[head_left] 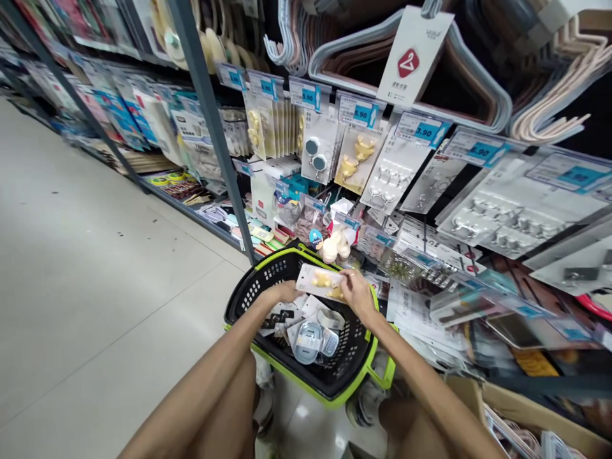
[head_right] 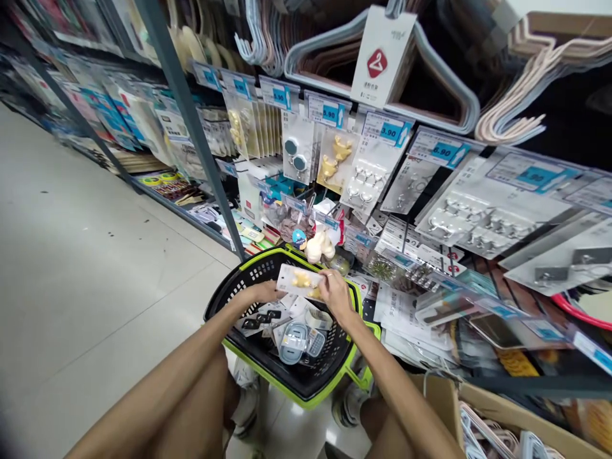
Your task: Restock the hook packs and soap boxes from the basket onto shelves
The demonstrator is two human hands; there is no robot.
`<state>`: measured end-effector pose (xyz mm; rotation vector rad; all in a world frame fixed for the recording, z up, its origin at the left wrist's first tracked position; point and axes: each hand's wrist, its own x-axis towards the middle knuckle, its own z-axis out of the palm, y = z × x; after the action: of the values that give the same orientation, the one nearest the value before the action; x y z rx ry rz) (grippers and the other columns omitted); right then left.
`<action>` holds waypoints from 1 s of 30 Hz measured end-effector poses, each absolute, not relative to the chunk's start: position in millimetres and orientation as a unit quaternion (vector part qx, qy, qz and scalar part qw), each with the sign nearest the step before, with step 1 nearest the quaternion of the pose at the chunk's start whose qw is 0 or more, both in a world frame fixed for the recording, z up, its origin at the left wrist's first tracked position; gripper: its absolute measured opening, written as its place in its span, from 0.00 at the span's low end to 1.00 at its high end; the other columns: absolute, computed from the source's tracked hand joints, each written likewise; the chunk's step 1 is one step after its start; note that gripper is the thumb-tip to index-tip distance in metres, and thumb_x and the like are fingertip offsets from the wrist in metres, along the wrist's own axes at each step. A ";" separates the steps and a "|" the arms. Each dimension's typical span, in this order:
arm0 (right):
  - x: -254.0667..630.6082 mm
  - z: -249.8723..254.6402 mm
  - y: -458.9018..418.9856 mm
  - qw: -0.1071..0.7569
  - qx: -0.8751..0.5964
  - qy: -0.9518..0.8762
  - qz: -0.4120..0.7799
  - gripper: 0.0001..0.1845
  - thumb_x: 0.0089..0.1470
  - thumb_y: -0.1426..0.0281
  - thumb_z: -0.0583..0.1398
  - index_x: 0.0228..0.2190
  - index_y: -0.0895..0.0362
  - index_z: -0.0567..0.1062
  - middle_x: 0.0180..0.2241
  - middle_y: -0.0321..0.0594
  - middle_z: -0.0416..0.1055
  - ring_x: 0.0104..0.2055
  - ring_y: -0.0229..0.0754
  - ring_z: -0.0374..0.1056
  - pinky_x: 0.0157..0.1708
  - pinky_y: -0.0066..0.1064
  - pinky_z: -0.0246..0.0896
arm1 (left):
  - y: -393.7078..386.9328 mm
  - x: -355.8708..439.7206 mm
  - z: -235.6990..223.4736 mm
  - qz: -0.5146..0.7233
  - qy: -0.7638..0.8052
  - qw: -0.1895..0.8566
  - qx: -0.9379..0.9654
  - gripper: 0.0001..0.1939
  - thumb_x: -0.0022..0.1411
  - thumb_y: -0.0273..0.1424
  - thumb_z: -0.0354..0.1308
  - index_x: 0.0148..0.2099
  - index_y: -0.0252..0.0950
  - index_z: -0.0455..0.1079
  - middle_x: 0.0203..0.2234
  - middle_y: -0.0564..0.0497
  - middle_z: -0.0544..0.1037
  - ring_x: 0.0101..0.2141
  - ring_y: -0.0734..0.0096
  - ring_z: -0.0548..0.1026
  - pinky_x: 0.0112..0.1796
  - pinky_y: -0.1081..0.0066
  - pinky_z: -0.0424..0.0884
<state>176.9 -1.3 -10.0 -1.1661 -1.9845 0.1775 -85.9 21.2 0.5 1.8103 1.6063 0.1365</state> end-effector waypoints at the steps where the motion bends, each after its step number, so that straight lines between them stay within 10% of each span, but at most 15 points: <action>1: 181.8 0.8 -14.0 0.452 -0.475 -0.751 0.083 0.13 0.65 0.71 0.53 0.46 0.57 0.75 0.44 0.47 0.76 0.46 0.44 0.72 0.50 0.38 0.67 | 17.0 -82.1 5.9 0.085 0.601 0.375 0.701 0.20 0.62 0.39 0.57 0.47 0.29 0.78 0.44 0.36 0.83 0.47 0.49 0.79 0.49 0.59 0.74; 5: 192.6 25.0 -48.0 0.564 -0.542 -0.593 0.190 0.14 0.66 0.64 0.55 0.47 0.57 0.74 0.43 0.45 0.77 0.41 0.42 0.73 0.43 0.34 0.68 | -7.8 -57.7 34.5 0.301 0.452 0.576 0.611 0.35 0.69 0.56 0.44 0.54 0.29 0.74 0.47 0.36 0.81 0.47 0.55 0.80 0.47 0.62 0.76; 8: 186.4 30.9 -53.4 0.637 -0.513 -0.519 0.249 0.16 0.64 0.60 0.57 0.46 0.58 0.74 0.44 0.46 0.77 0.44 0.43 0.73 0.44 0.34 0.69 | -27.3 -38.6 54.2 0.389 0.347 0.644 0.560 0.35 0.62 0.57 0.59 0.55 0.30 0.74 0.48 0.35 0.80 0.46 0.55 0.80 0.44 0.61 0.77; 19: 158.5 27.3 -48.6 0.584 -0.378 -0.498 0.519 0.33 0.53 0.53 0.67 0.53 0.54 0.63 0.47 0.47 0.78 0.41 0.44 0.77 0.42 0.37 0.75 | -23.3 -30.2 56.9 0.509 0.358 0.525 0.580 0.31 0.59 0.51 0.67 0.52 0.29 0.76 0.47 0.39 0.81 0.43 0.58 0.79 0.46 0.63 0.74; 25: 162.9 33.6 -45.3 0.611 -0.406 -0.534 0.421 0.20 0.61 0.56 0.61 0.46 0.57 0.71 0.44 0.47 0.78 0.41 0.44 0.75 0.43 0.36 0.72 | -9.6 -52.5 50.9 0.455 0.482 0.432 0.612 0.31 0.67 0.57 0.51 0.34 0.32 0.73 0.21 0.51 0.72 0.21 0.74 0.66 0.23 0.74 0.62; 30: 173.4 46.3 -49.3 0.640 -0.456 -0.577 0.222 0.16 0.64 0.60 0.57 0.48 0.57 0.71 0.42 0.46 0.77 0.42 0.45 0.73 0.43 0.35 0.68 | -73.3 -64.8 48.9 0.333 0.520 0.182 0.765 0.26 0.70 0.48 0.47 0.25 0.37 0.68 0.19 0.49 0.69 0.24 0.70 0.66 0.30 0.69 0.64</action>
<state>173.4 -49.3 46.3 -1.0410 -1.3166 0.5059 -64.8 -73.3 48.9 2.1594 1.4667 0.9403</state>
